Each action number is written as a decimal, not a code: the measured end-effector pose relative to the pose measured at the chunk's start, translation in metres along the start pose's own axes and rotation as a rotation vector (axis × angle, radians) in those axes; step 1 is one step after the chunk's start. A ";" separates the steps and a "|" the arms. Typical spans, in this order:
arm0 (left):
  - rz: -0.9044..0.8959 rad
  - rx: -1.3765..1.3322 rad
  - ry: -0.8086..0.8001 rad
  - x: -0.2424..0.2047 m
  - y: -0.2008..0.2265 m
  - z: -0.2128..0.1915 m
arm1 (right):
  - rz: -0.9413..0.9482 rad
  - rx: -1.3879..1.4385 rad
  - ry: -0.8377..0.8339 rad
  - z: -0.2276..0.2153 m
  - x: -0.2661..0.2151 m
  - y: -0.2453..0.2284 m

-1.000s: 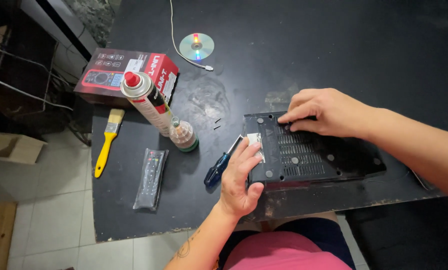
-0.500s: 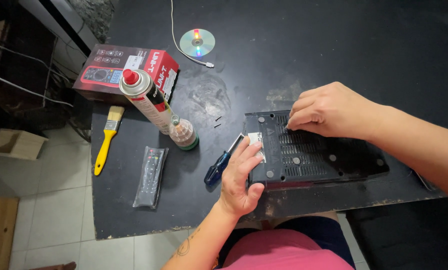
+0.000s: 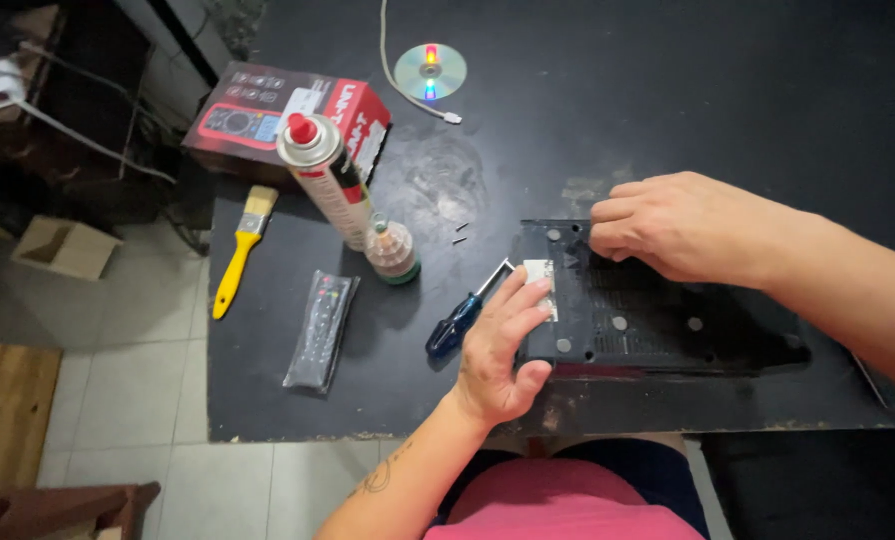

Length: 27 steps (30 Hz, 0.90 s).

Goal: Removing a sticker and using a screwdriver to pry open the housing of an electronic device.

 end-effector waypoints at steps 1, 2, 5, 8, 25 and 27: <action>-0.005 0.007 0.005 -0.001 0.000 -0.002 | -0.010 -0.002 0.000 0.003 0.000 -0.001; -0.002 0.000 -0.002 -0.001 0.001 -0.001 | 0.006 -0.019 -0.009 0.006 -0.001 0.002; -0.002 -0.015 0.002 -0.001 0.001 -0.001 | -0.003 0.042 0.116 0.003 -0.012 0.001; -0.002 -0.020 0.020 -0.001 0.001 -0.001 | -0.024 0.143 0.322 -0.008 -0.025 0.000; -0.028 -0.015 0.005 0.000 0.004 -0.007 | 0.098 0.067 0.046 0.013 -0.003 0.022; -0.059 0.046 0.068 0.000 0.002 -0.027 | 0.169 0.043 -0.101 0.017 0.002 0.025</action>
Point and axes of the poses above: each hand's wrist, its own x-axis towards the middle knuckle, its own z-axis out of the palm, y = z × x, the point moved 9 cm from there along x, towards the middle knuckle, and after that the axes turned 12 degrees about -y, right-handed, at the moved point
